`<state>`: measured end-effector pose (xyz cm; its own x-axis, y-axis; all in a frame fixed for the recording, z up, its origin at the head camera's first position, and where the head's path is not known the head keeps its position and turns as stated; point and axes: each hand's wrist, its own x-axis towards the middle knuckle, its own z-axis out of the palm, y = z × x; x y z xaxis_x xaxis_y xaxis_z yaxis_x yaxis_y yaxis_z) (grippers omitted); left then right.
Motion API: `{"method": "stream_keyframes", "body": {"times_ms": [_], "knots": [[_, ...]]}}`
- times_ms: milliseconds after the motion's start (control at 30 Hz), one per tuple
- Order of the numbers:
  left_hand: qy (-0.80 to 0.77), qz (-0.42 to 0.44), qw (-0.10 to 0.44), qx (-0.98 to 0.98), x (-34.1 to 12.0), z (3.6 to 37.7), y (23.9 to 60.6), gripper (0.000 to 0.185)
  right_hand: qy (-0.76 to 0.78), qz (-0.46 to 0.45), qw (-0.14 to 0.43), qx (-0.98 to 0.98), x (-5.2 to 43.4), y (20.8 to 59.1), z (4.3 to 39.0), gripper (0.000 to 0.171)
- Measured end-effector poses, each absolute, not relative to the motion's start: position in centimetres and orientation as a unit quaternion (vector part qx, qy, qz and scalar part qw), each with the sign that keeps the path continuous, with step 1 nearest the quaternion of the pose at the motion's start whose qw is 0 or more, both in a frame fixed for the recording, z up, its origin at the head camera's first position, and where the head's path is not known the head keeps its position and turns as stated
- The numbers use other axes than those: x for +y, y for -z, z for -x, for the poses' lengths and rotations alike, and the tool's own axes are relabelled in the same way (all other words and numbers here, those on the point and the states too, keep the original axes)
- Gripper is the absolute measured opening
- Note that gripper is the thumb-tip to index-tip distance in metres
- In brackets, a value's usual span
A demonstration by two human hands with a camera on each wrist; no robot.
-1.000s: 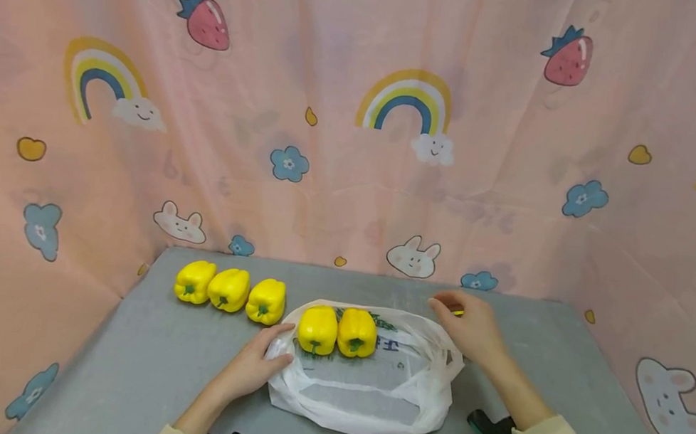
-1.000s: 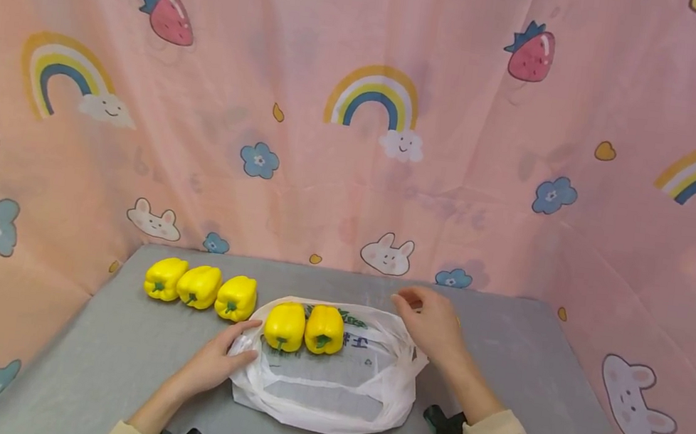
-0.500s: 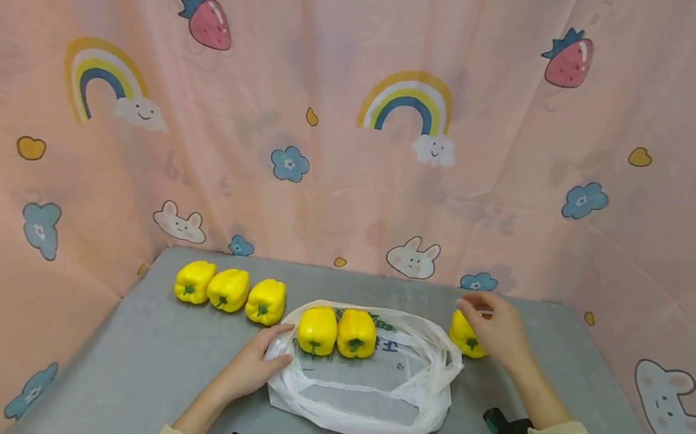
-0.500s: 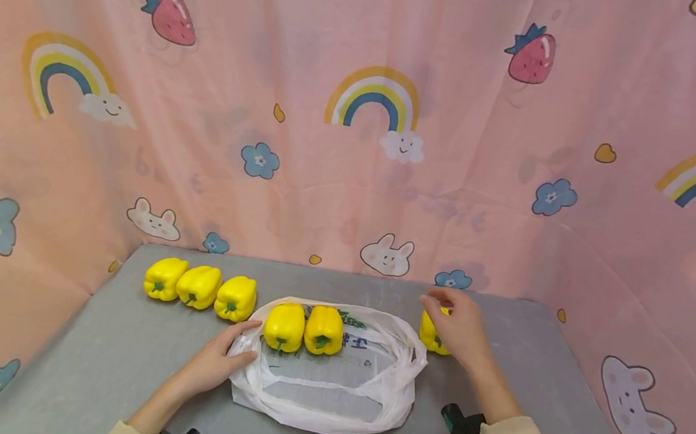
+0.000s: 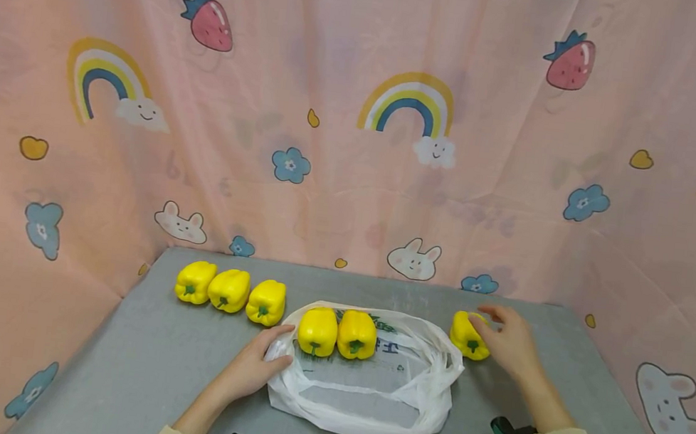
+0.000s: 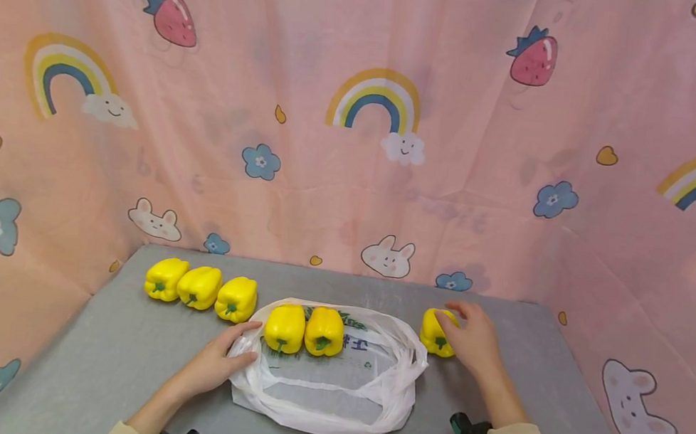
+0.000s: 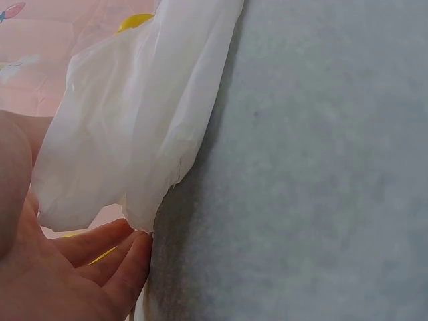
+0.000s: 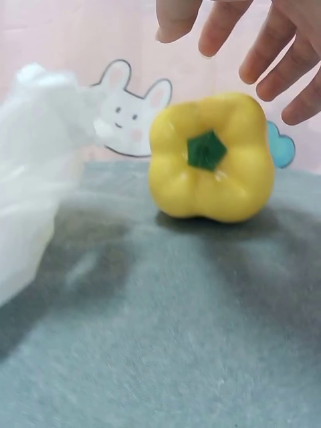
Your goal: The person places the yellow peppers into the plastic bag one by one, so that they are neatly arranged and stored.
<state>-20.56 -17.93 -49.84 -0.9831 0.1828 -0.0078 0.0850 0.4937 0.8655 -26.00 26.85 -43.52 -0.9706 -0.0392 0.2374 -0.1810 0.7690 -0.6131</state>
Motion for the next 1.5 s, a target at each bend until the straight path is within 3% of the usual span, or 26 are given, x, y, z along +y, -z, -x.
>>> {"method": "stream_keyframes", "body": {"times_ms": [867,1500], "knots": [[-0.504,-0.084,0.054,0.858,-18.0,20.7,50.2,0.055,-0.373,-0.011,0.021,-0.927,27.6,47.5,27.0,0.073],[-0.497,-0.085,0.046,0.862,-18.0,20.6,50.2,0.055,-0.391,-0.026,0.056,-0.918,27.4,45.5,26.2,0.07]]}}
